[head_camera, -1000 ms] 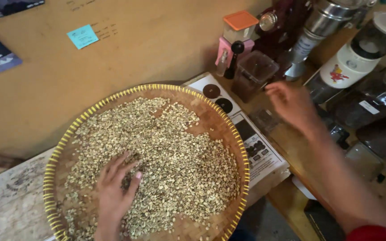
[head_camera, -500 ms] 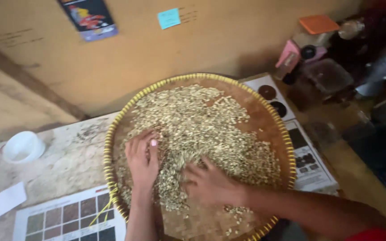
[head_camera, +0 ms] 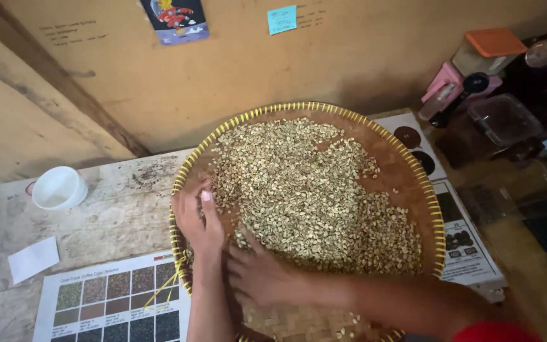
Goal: Sorting green coffee beans by hand in a large woven tray to remove defects
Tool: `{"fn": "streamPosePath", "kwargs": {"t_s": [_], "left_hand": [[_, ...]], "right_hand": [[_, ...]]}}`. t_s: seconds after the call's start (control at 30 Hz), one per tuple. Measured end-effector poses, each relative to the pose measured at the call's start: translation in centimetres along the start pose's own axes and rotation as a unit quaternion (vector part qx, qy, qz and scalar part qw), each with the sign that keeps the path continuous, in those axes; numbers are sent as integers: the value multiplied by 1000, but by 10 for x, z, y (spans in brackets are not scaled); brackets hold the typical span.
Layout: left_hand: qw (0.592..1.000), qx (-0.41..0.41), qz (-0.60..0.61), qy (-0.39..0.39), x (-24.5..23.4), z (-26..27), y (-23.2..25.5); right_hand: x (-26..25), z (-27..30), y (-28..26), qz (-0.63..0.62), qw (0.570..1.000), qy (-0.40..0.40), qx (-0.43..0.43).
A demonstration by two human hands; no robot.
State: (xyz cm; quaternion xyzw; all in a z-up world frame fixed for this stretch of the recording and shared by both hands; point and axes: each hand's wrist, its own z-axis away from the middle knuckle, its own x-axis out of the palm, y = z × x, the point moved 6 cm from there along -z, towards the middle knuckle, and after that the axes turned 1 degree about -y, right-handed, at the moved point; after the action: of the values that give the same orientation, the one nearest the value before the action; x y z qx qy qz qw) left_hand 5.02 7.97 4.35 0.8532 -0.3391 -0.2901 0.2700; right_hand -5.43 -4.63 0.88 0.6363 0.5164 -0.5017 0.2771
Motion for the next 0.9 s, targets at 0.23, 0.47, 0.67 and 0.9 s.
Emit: {"fn": "streamPosePath", "kwargs": {"t_s": [0.23, 0.47, 0.67, 0.9], "left_hand": [[998, 42, -25, -33, 4, -1, 10], [994, 43, -37, -89, 38, 12, 1], [953, 187, 10, -237, 90, 40, 76], [896, 241, 26, -372, 102, 64, 130]], "right_hand": [[-81, -54, 87, 53, 950, -220, 215], [-77, 45, 115, 73, 952, -147, 259], [-135, 105, 128, -123, 937, -2, 327], [-125, 160, 171, -78, 917, 166, 354]]}}
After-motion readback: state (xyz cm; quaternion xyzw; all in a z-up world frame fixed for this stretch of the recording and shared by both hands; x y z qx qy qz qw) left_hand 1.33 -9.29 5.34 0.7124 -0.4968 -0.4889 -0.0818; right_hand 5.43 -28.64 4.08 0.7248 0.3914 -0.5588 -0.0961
